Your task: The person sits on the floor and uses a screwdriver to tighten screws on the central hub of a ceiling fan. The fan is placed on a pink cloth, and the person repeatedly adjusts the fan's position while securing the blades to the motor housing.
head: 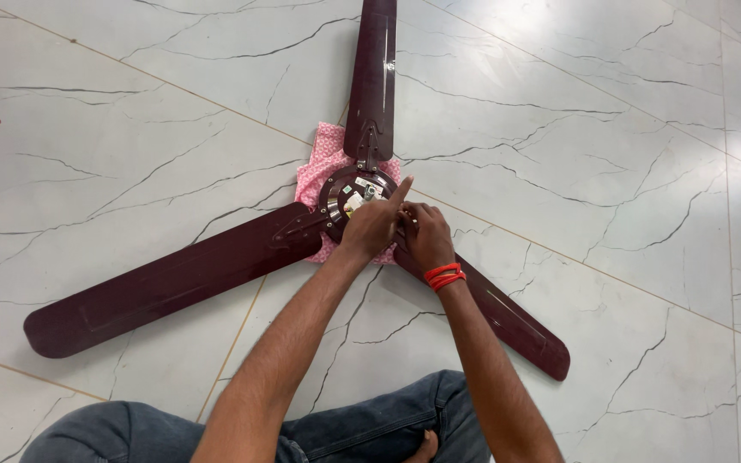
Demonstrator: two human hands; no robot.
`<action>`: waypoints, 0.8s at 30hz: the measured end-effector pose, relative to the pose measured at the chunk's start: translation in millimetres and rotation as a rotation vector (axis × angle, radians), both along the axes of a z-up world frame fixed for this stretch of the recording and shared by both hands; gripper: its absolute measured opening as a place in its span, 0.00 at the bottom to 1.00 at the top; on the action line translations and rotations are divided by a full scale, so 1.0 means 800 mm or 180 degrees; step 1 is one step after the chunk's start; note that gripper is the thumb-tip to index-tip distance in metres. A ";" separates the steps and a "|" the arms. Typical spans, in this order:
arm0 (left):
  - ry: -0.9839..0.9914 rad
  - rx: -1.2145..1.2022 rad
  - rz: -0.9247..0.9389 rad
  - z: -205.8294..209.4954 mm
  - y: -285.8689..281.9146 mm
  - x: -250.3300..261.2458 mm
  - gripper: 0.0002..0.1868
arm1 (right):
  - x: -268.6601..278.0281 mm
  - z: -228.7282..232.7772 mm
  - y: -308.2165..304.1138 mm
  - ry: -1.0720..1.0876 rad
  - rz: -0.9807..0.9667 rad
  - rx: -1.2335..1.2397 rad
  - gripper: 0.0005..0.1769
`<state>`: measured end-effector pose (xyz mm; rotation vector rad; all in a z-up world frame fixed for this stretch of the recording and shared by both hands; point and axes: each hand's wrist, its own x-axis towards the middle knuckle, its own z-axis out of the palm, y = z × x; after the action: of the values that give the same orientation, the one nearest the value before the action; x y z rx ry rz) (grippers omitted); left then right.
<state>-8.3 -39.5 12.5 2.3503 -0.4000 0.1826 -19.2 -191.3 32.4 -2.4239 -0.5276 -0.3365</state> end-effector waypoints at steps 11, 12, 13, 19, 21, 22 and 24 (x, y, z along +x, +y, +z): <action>-0.0088 0.1054 -0.0195 -0.129 0.052 -0.130 0.49 | 0.066 0.013 -0.036 0.1224 0.0399 -0.2196 0.09; -0.0205 0.1011 -0.0122 -0.138 0.054 -0.129 0.47 | 0.070 0.013 -0.038 0.1196 0.0476 -0.2221 0.09; -0.0321 0.0968 -0.0048 -0.145 0.055 -0.126 0.46 | 0.073 0.013 -0.039 0.1131 0.0645 -0.2324 0.09; -0.0112 0.1120 0.0090 -0.167 0.053 -0.134 0.41 | 0.086 0.008 -0.033 0.0908 0.1348 -0.3552 0.08; -0.0195 0.1121 0.0082 -0.164 0.058 -0.113 0.40 | 0.100 0.012 -0.021 0.0829 0.1482 -0.3848 0.08; -0.0140 0.1151 0.0051 -0.165 0.058 -0.115 0.40 | 0.101 0.011 -0.017 0.0820 0.1488 -0.3877 0.08; -0.0112 0.1165 0.0021 -0.168 0.058 -0.122 0.40 | 0.105 0.008 -0.013 0.0831 0.1521 -0.3931 0.07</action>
<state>-105.6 7.0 -121.6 2.7110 -0.4755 0.1651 64.8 -201.4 38.7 -3.2125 -1.4602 0.7225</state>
